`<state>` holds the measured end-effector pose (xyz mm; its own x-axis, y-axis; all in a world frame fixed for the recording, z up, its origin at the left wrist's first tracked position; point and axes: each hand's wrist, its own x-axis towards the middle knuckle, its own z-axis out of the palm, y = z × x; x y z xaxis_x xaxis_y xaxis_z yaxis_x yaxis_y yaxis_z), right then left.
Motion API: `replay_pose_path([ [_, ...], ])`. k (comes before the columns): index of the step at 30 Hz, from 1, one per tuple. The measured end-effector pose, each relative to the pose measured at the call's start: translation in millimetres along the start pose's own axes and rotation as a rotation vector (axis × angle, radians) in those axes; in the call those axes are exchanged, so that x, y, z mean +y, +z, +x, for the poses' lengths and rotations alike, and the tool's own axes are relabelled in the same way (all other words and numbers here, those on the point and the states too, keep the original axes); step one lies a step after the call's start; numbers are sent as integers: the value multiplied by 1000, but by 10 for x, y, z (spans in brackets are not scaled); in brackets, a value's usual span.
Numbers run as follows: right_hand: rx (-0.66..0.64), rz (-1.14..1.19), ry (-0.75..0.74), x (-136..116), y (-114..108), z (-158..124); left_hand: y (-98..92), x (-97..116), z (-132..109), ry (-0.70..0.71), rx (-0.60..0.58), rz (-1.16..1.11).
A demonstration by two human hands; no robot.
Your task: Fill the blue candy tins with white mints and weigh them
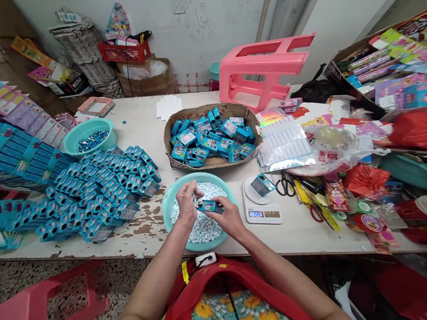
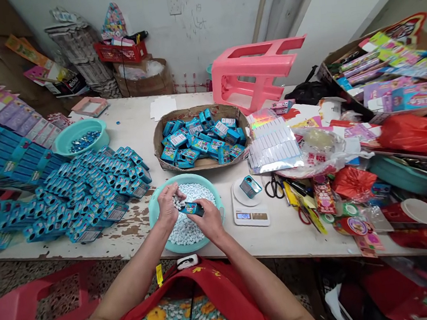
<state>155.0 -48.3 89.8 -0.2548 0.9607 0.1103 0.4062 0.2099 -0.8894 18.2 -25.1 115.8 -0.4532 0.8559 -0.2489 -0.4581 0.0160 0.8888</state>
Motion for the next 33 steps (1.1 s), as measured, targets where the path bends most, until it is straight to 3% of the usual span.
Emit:
replay_pose_path([
  [13,24,55,46,40,6,3,50,-58,-56,-35,-44,31],
  [15,20,111,68,32,-38,-8,-22,-77,27,20,-34,128],
  [17,19,193,99,18,-129,-34,-155,-123,178,82,-10,367],
  [20,63,291,125,4,-297,-79,-401,-286,439,96,3,695],
  [23,111,305,141,10,-398,-103,-548,-565,580,61,-52,831],
  [28,138,298,179,31,-376,-104,-503,-1028,437,10,-157,976],
  [33,164,296,222,68,-299,-101,-580,-1094,255,-56,-167,973],
])
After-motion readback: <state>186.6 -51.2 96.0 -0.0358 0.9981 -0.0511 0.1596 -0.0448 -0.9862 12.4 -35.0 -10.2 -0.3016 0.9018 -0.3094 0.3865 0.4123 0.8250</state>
